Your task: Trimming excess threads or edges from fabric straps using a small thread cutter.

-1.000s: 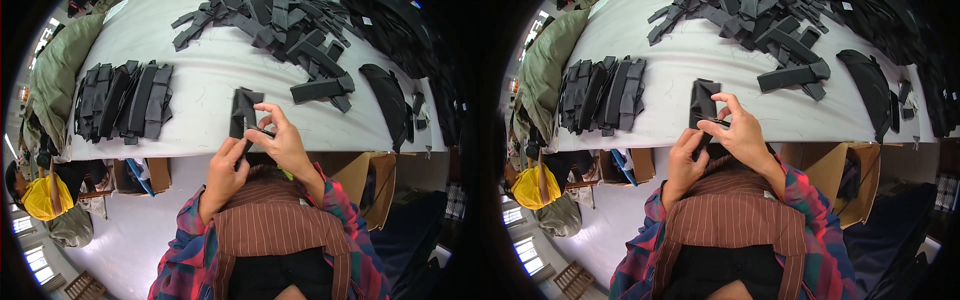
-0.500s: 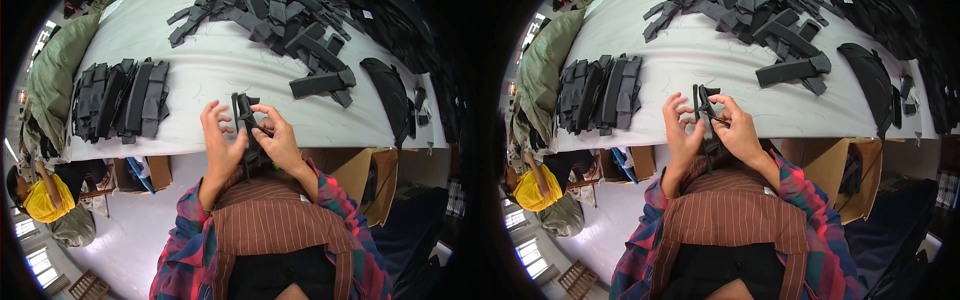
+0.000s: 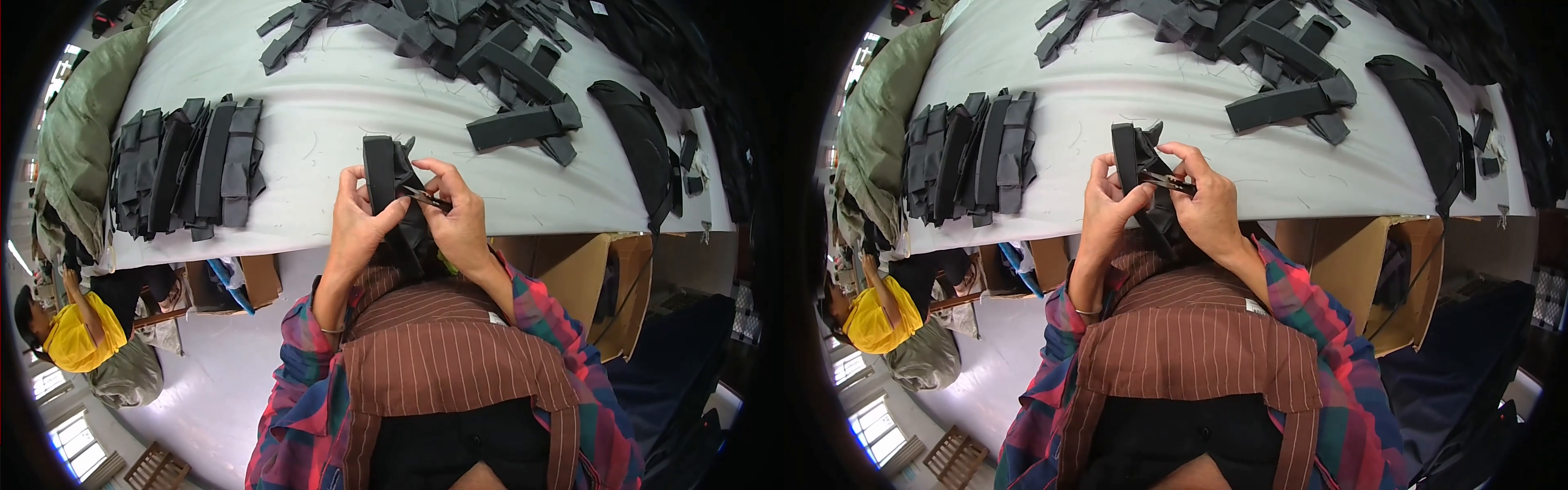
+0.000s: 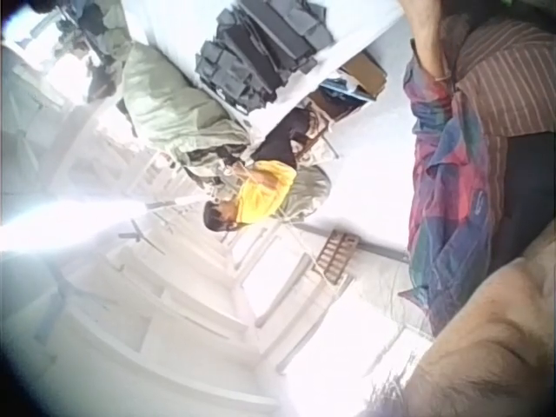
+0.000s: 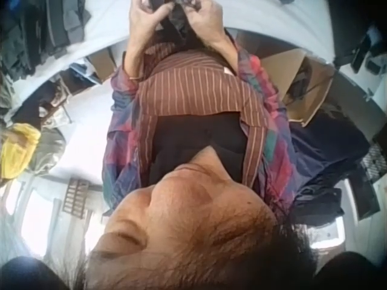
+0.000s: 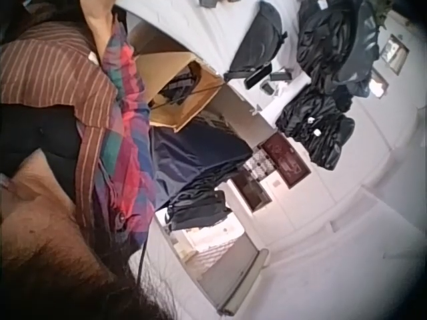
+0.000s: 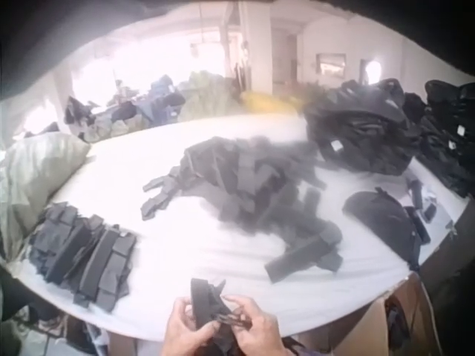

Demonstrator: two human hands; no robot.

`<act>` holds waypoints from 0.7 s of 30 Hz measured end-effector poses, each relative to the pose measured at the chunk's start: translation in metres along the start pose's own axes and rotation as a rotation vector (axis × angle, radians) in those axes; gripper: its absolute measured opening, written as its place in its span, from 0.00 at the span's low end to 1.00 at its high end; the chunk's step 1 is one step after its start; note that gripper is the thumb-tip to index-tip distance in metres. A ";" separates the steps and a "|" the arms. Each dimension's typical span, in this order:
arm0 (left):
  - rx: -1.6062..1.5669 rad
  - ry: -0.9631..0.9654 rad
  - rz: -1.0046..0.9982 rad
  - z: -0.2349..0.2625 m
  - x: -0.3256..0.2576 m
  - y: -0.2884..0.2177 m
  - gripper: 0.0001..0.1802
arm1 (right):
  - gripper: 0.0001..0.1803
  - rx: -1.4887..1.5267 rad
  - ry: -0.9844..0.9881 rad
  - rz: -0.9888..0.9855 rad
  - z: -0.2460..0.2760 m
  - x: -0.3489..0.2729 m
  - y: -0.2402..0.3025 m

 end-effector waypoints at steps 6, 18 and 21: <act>-0.008 0.112 0.082 -0.003 0.011 0.014 0.19 | 0.23 -0.231 -0.013 -0.083 0.022 0.007 -0.003; 0.145 0.148 0.054 -0.012 0.001 0.014 0.23 | 0.08 -0.637 0.242 0.233 0.048 -0.015 0.021; 0.163 0.143 0.029 -0.013 0.000 0.016 0.23 | 0.06 -0.662 0.209 0.297 0.044 -0.017 0.019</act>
Point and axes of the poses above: each hand's wrist, its own x-axis towards the middle knuckle, its own z-axis out of the back of the hand, y = z × x, the point moved 6 cm from there along x, towards the middle knuckle, and after that the axes turned 6 degrees about x, right-handed, at the moved point
